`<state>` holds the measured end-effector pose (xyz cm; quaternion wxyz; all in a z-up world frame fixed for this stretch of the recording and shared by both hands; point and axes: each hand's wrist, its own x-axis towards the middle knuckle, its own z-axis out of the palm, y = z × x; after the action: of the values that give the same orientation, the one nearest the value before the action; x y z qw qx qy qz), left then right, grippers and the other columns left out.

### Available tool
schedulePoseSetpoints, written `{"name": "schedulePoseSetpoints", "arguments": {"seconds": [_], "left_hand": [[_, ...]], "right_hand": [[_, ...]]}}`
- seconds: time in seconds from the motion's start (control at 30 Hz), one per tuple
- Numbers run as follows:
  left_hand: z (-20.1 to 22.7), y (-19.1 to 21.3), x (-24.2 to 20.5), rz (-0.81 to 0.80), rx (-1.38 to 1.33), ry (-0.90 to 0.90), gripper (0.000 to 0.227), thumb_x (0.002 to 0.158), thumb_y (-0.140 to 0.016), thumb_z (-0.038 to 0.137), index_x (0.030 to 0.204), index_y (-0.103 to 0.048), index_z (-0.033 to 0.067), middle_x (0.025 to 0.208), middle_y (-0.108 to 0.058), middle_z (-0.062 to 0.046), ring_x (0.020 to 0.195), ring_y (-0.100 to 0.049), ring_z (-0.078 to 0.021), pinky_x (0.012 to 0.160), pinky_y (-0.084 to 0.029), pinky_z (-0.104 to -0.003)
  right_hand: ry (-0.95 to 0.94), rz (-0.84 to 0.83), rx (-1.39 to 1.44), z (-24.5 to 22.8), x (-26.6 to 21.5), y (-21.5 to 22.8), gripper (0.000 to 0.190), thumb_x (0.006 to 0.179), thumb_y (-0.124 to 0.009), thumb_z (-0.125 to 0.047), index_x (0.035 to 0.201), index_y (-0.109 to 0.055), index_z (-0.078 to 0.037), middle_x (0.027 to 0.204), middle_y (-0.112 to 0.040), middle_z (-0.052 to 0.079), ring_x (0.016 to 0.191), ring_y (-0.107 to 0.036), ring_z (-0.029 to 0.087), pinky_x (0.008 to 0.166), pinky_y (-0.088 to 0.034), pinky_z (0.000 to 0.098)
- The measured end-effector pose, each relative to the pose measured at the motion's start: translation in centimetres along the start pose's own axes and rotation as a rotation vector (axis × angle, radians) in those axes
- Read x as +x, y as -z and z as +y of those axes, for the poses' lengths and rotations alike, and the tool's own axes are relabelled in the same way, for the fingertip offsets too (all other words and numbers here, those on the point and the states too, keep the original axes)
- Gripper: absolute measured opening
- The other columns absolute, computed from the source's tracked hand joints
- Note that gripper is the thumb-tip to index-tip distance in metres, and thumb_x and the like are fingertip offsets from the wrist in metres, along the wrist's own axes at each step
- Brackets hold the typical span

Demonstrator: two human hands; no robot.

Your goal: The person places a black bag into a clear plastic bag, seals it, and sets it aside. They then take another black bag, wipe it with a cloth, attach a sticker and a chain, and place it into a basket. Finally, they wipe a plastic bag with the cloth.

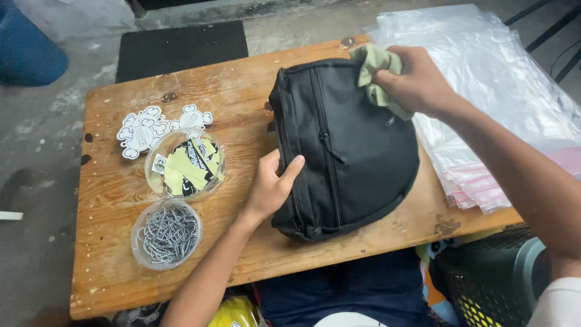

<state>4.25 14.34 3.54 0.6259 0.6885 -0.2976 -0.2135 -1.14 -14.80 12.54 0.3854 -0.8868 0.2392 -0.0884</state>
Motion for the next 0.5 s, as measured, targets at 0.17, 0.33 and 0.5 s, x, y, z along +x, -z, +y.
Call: {"name": "schedulePoseSetpoints", "arguments": {"seconds": [0.17,0.33,0.5], "left_hand": [[-3.5,0.0,1.8,0.016,0.515,0.090,0.034,0.093,-0.058,0.036,0.076,-0.061,0.0059,0.064,-0.066,-0.016,0.065,-0.065,-0.0303,0.056,-0.049,-0.044],[-2.5,-0.4,1.8,0.000,0.978,0.015,0.048,0.085,-0.057,0.043,0.109,-0.057,0.0017,0.098,-0.066,-0.028,0.084,-0.070,-0.0488,0.070,-0.055,-0.059],[-3.3,-0.7,2.2,0.053,0.968,-0.449,0.043,0.088,-0.051,0.010,0.128,-0.051,-0.0060,0.140,-0.044,-0.026,0.130,-0.041,-0.0466,0.098,-0.044,-0.057]], "right_hand": [[0.168,-0.050,-0.367,8.0,4.4,-5.3,0.032,0.088,-0.068,-0.019,0.114,-0.066,0.000,0.094,-0.067,0.025,0.089,-0.068,0.048,0.069,-0.052,0.0541],[0.315,-0.073,-0.888,5.5,3.7,-4.5,0.044,0.081,-0.074,-0.017,0.120,-0.060,-0.001,0.100,-0.066,0.022,0.083,-0.073,0.047,0.064,-0.059,0.0599],[0.707,0.178,-0.664,-2.2,2.2,-4.4,0.048,0.084,-0.057,0.000,0.131,-0.051,0.007,0.122,-0.051,0.023,0.097,-0.065,0.047,0.059,-0.060,0.0574]]}}
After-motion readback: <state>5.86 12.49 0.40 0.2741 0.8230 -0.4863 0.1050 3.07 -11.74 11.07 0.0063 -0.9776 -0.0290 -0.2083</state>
